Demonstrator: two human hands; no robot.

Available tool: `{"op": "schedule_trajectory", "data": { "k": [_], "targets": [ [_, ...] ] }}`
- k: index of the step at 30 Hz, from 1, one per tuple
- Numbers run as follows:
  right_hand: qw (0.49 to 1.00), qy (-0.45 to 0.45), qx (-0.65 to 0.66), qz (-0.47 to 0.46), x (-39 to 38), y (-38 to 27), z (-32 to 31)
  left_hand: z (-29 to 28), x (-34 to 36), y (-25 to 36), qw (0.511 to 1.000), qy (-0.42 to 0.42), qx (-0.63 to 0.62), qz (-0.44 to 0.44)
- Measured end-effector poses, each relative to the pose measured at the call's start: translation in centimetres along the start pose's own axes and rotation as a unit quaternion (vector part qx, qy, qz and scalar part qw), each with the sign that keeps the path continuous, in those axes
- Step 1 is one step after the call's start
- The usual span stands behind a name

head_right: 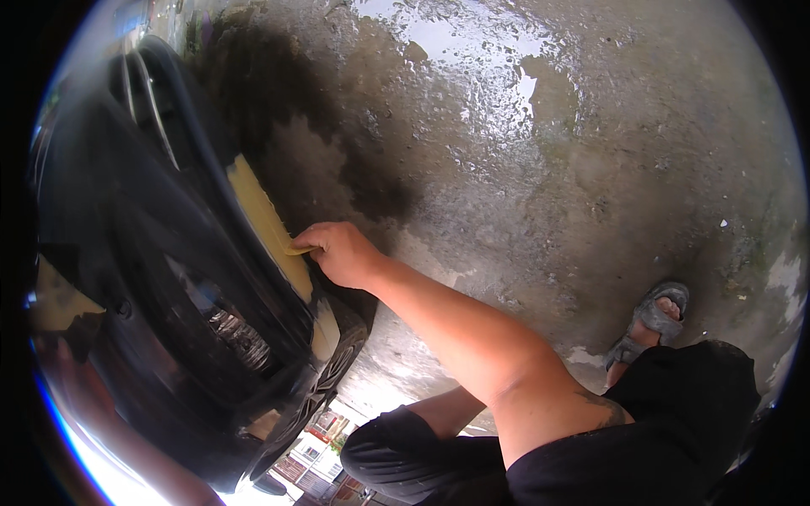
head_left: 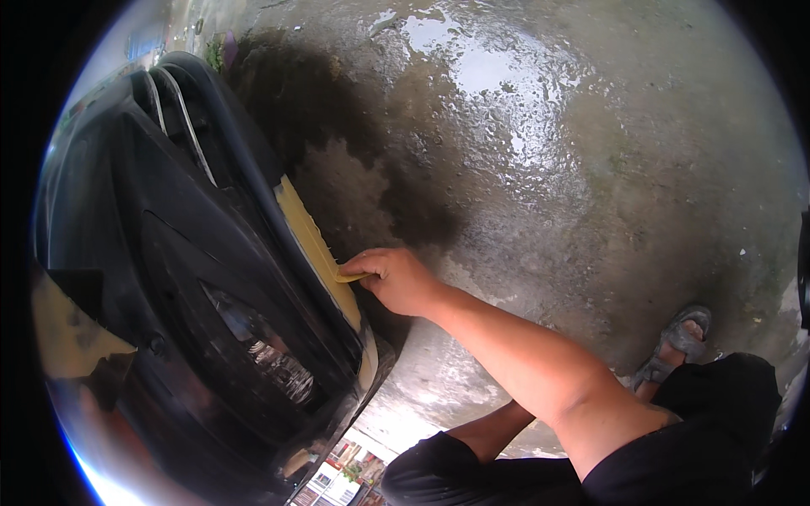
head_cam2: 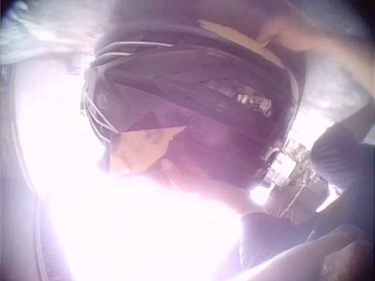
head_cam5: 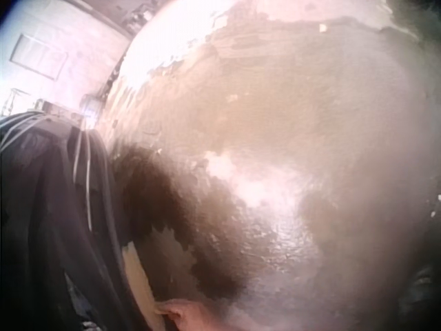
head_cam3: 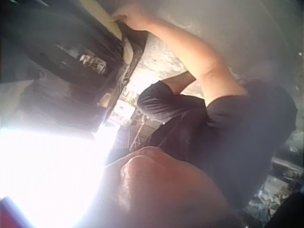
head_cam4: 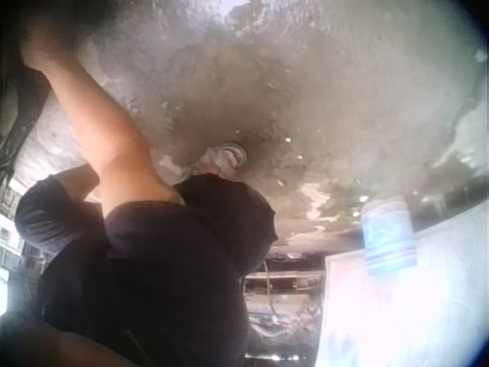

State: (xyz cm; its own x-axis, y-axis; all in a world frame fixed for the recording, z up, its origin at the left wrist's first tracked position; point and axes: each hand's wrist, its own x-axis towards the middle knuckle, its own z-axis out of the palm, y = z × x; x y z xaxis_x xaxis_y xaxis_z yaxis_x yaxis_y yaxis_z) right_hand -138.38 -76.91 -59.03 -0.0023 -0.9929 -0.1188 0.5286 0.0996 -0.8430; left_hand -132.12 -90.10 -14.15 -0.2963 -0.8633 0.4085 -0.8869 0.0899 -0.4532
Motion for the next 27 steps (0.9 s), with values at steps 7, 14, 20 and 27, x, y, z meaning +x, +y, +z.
{"op": "schedule_trajectory", "data": {
  "k": [7, 14, 20, 27],
  "targets": [
    [1.000, 0.019, -0.001, 0.013, -3.8, 0.4, 1.2, -0.2, 0.6, -0.1, 0.999, -0.013, 0.034, -0.003],
    [0.994, -0.089, -0.045, 0.048, -6.0, 0.9, 0.4, -0.1, 0.5, -0.1, 0.999, -0.011, 0.027, -0.021],
    [0.992, 0.093, -0.076, -0.022, 4.3, 0.2, -4.2, 0.0, 1.1, -1.6, 0.999, -0.013, 0.040, 0.017],
    [0.981, 0.076, -0.135, -0.113, 13.3, -4.1, -5.3, 0.1, 1.7, -3.3, 0.998, -0.014, 0.041, 0.040]
  ]
}}
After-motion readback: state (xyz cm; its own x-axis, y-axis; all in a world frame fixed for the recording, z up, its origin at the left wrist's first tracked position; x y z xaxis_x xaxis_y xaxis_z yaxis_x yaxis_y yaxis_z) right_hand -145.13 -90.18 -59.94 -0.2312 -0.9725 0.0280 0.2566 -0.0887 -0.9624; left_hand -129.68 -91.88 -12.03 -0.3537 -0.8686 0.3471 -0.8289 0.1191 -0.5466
